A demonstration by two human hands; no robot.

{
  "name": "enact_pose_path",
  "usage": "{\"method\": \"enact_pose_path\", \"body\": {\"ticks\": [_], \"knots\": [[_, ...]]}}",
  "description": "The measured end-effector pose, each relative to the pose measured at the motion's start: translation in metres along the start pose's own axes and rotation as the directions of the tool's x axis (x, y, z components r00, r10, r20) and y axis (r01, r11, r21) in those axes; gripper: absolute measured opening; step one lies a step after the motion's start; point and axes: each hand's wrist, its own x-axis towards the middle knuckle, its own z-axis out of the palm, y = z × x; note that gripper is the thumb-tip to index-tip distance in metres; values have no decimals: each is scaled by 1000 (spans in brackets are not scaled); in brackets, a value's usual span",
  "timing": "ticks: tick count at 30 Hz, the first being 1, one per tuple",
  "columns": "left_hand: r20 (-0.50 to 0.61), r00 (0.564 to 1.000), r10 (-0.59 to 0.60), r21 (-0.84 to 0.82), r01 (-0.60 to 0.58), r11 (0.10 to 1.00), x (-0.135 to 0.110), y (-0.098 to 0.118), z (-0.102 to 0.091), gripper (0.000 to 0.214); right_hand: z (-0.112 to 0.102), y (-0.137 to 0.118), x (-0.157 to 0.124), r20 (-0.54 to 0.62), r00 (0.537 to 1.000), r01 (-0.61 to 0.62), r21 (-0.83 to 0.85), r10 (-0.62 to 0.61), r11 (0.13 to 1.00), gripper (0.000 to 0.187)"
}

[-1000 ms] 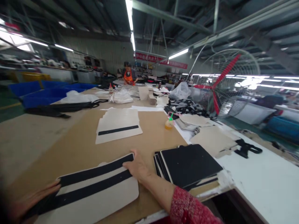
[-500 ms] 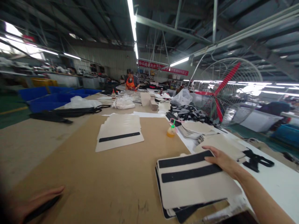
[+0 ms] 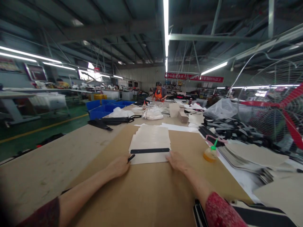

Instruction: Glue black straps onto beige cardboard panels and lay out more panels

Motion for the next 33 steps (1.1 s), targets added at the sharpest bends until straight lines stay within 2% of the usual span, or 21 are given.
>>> {"method": "enact_pose_path", "body": {"ticks": [3,6,10,13,14,16,18,19,20,21,22,24,25,27,30,31,33], "knots": [[-4,1000,-4,-7,4,1000,-1,-1,9,45,15,-8,7,51,998,34,-67,-30,997,48],[24,999,24,-33,-23,999,-28,-8,8,45,18,-6,-23,116,990,95,-96,-83,991,48],[80,991,107,-83,-101,991,-101,-25,0,46,24,-7,-105,187,963,207,-61,-193,976,57],[133,978,160,-156,-139,978,-166,-39,-10,50,37,-9,-166,205,969,142,-15,-135,990,69],[138,981,138,-173,-114,978,-186,-40,-16,50,41,-10,-182,232,965,125,3,-123,992,71],[106,994,-10,-188,30,982,-216,-37,-28,49,45,-15,-202,267,956,115,50,-124,992,72],[96,985,-143,-278,165,946,-232,-26,-42,42,44,-24,-210,228,960,135,140,-165,981,70],[129,978,-165,-379,203,903,-236,-17,-47,38,41,-32,-211,183,963,157,211,-196,965,69],[182,969,-165,-516,237,823,-237,-9,-50,34,37,-42,-210,135,964,181,296,-228,938,67],[248,959,-140,-663,273,697,-235,0,-51,35,32,-54,-209,93,964,195,387,-249,901,66],[304,947,-109,-785,313,535,-233,9,-51,38,27,-67,-209,75,966,185,474,-249,861,67],[379,925,-22,-900,374,223,-226,26,-45,43,16,-95,-207,103,971,107,627,-218,772,69],[392,920,21,-915,387,116,-223,33,-41,44,12,-109,-206,132,969,61,691,-209,720,70],[390,912,127,-920,392,8,-218,47,-34,45,5,-132,-203,150,963,14,798,-222,603,69],[343,913,219,-931,362,-51,-214,62,-29,54,2,-151,-198,63,961,74,879,-269,471,57],[333,916,225,-934,354,-57,-213,66,-28,55,3,-153,-197,28,963,105,877,-268,468,51],[335,920,201,-933,354,-64,-211,71,-26,51,7,-154,-196,-58,971,175,833,-232,525,41]]}}
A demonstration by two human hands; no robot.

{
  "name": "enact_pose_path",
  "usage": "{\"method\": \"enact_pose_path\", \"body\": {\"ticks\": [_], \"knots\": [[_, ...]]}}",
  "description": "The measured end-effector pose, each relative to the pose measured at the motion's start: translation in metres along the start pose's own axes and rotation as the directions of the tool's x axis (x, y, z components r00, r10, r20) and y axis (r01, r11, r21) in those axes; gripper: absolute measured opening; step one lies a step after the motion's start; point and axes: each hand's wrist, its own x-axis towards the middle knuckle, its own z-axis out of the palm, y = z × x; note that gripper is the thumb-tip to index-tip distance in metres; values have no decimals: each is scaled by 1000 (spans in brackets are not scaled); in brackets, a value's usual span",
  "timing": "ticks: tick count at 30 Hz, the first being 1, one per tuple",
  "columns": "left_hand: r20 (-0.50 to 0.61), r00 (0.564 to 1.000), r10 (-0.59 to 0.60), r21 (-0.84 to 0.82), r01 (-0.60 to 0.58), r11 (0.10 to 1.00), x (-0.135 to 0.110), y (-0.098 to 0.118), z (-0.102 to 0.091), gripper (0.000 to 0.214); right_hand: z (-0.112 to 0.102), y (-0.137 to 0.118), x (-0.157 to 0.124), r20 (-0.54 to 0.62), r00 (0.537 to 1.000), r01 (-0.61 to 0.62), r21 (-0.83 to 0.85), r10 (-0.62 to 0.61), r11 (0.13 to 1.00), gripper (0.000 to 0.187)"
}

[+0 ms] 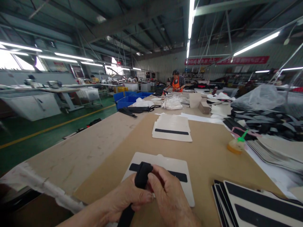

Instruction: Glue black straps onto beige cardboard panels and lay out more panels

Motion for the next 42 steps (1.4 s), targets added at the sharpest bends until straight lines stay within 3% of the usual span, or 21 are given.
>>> {"method": "enact_pose_path", "body": {"ticks": [3,5,8,10,13,15,17,19,21,24,27,29,33,37,42], "knots": [[-61,998,-24,-7,23,1000,3,-4,0,47,-1,6,-1,-124,986,91,-158,-112,983,29],[-93,995,-16,-16,15,1000,2,-7,-2,51,-7,7,0,-154,980,102,-142,-124,985,29],[-98,995,27,-30,-30,999,1,-11,-6,55,-19,5,5,-281,960,13,85,11,996,32],[-122,990,66,-17,-69,997,0,-13,-8,54,-21,4,8,-355,927,-16,288,122,957,35],[-195,975,109,24,-107,994,0,-14,-5,55,-7,3,7,-208,962,-60,469,176,881,34],[-206,975,82,74,-68,995,-4,-11,-4,58,2,0,4,-113,980,-84,517,166,852,35],[-152,988,41,256,-1,967,-14,0,-6,55,-3,-6,6,-155,969,-67,579,191,813,34],[-115,992,42,558,29,829,-29,17,-15,48,-25,-12,14,-268,938,-3,626,219,780,31],[-153,979,138,827,50,559,-42,34,-31,37,-57,-15,27,-322,925,33,597,201,802,32],[-169,950,264,984,147,101,-45,45,-58,19,-90,-9,50,-224,958,-74,405,177,911,37],[-98,955,280,974,150,-172,-23,31,-79,39,-82,7,73,-40,973,-219,156,227,963,33],[-36,955,295,964,110,-241,-4,17,-90,43,-62,17,89,75,966,-245,-17,245,969,26],[-17,928,373,964,115,-242,21,-4,-105,42,-21,28,118,209,960,-122,-285,186,951,18],[-18,925,381,968,112,-226,22,-9,-113,40,1,37,142,297,946,-3,-396,131,918,23],[-4,914,405,971,99,-216,21,-14,-116,38,15,47,156,325,938,52,-466,117,883,27]]}}
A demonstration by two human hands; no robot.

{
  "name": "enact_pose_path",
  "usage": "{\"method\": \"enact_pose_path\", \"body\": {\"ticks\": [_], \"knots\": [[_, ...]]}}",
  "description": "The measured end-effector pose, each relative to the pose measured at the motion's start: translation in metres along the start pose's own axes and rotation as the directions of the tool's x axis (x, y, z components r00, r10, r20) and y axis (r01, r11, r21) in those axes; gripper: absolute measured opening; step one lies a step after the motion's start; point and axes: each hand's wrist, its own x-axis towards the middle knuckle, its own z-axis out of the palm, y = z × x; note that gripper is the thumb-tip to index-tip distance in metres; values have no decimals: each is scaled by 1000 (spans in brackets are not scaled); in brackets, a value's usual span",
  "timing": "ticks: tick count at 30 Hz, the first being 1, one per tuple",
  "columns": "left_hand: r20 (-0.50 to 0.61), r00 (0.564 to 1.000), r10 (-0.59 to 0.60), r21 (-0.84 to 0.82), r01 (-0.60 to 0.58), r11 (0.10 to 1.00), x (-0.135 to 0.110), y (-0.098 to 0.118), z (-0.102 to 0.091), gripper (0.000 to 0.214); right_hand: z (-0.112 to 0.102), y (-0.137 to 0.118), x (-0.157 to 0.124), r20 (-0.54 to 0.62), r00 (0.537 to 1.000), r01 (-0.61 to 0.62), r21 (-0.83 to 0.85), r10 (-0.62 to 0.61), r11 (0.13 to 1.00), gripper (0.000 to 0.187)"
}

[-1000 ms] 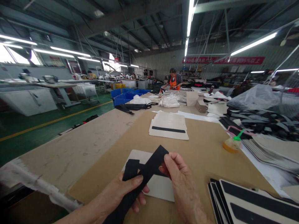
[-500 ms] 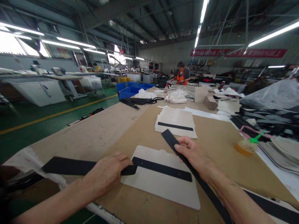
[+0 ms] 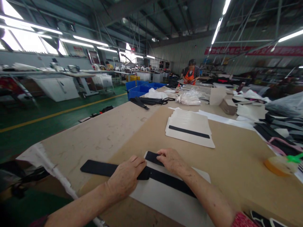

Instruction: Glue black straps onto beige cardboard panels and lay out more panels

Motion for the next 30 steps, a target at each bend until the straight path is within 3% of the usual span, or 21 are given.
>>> {"method": "enact_pose_path", "body": {"ticks": [7,22,25,28,30], "knots": [[-40,999,-19,45,21,999,1,1,4,36,4,0,7,43,999,26,-68,-23,997,30],[65,998,5,115,-12,993,4,0,-2,36,11,1,16,13,999,-49,-186,52,981,26],[67,998,6,133,-15,991,6,-1,0,39,-2,6,7,12,998,-53,-163,56,985,37],[72,997,20,135,-30,990,7,-2,2,41,-37,23,-15,146,987,-46,-100,61,994,60],[62,998,25,125,-32,992,8,-2,3,41,-63,42,-35,238,964,-99,-87,117,991,58]]}}
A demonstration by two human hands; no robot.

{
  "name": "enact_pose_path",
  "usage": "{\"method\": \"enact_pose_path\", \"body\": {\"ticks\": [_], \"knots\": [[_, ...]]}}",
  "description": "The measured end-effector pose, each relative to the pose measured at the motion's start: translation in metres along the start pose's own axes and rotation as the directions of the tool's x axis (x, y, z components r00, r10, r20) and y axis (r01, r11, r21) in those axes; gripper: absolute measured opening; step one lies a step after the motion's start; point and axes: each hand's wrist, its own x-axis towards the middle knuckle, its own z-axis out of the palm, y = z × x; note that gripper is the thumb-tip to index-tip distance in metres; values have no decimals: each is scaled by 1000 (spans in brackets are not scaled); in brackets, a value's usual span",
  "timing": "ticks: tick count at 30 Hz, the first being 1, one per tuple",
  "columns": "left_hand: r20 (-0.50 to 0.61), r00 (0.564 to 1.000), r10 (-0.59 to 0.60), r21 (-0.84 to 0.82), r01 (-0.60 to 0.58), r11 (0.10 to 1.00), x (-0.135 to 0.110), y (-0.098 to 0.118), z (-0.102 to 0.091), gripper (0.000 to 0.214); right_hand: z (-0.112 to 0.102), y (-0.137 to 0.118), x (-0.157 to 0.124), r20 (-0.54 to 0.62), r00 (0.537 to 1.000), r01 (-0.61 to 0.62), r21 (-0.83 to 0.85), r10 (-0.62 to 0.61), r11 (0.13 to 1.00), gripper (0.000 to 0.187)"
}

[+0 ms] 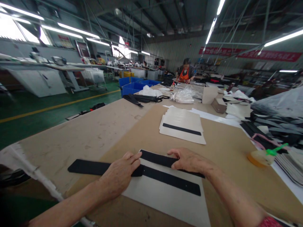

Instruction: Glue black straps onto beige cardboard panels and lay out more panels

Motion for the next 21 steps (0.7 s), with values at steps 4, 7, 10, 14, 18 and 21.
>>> {"method": "enact_pose_path", "body": {"ticks": [4,7,10,14,18,21], "knots": [[-23,1000,2,-18,-3,1000,0,-2,4,44,-12,48,-38,-89,981,-168,73,175,983,28],[-34,999,7,-16,-8,1000,0,-3,5,49,6,74,-48,-227,938,-210,226,261,951,18],[-21,1000,3,-7,-3,1000,1,-4,5,51,25,89,-47,-320,900,-185,339,298,922,19],[-5,1000,-12,-3,12,1000,3,-4,4,53,34,96,-43,-373,870,-160,404,322,901,19],[7,1000,-22,-2,22,1000,3,-3,3,53,33,97,-42,-398,857,-136,438,327,889,17],[13,999,-32,-6,32,999,3,-3,2,52,33,93,-41,-425,839,-150,420,340,895,14]]}}
